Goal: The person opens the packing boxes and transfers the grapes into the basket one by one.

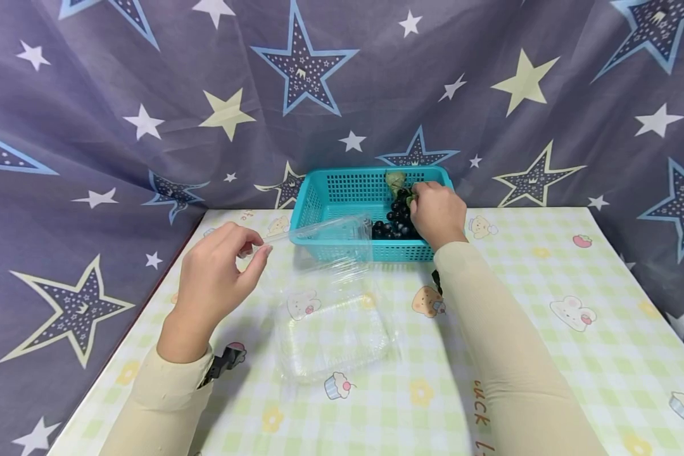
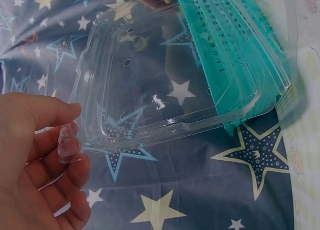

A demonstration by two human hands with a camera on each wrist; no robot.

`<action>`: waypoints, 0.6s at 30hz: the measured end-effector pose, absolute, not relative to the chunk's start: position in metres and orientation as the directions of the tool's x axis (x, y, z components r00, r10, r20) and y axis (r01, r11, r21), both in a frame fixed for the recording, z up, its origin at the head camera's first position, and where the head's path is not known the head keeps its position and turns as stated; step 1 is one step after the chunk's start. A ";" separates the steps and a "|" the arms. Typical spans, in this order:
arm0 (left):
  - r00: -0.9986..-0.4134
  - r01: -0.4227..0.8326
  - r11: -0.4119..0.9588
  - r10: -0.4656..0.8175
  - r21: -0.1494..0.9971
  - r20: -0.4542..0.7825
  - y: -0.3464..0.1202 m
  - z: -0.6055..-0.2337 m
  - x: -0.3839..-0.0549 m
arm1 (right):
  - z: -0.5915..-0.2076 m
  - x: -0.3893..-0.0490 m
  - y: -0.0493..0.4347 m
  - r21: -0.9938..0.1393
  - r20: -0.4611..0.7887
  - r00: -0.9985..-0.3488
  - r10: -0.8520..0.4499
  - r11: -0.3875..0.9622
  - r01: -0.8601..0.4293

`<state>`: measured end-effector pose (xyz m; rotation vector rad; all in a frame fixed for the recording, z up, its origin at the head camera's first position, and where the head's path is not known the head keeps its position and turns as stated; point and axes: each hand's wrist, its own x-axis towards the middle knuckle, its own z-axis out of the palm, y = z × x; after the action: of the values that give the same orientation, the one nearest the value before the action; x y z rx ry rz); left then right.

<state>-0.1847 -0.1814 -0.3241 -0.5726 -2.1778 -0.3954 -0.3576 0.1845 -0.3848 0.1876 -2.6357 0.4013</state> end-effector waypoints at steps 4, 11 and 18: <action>-0.561 0.515 0.852 0.255 0.091 0.788 -0.182 -0.324 -0.184 | -0.387 -0.358 0.184 -0.244 0.490 -0.869 -0.074 0.945 -0.218; -0.577 0.497 0.862 0.240 0.102 0.781 -0.183 -0.324 -0.184 | -0.388 -0.358 0.185 -0.238 0.490 -0.869 -0.070 0.948 -0.211; -0.588 0.488 0.866 0.234 0.108 0.774 -0.186 -0.324 -0.188 | -0.387 -0.358 0.185 -0.237 0.486 -0.871 -0.069 0.949 -0.207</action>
<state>-0.1876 -0.1858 -0.3245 -0.5191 -2.2143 -0.3955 -0.3580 0.1851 -0.3874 0.1970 -2.6143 0.3889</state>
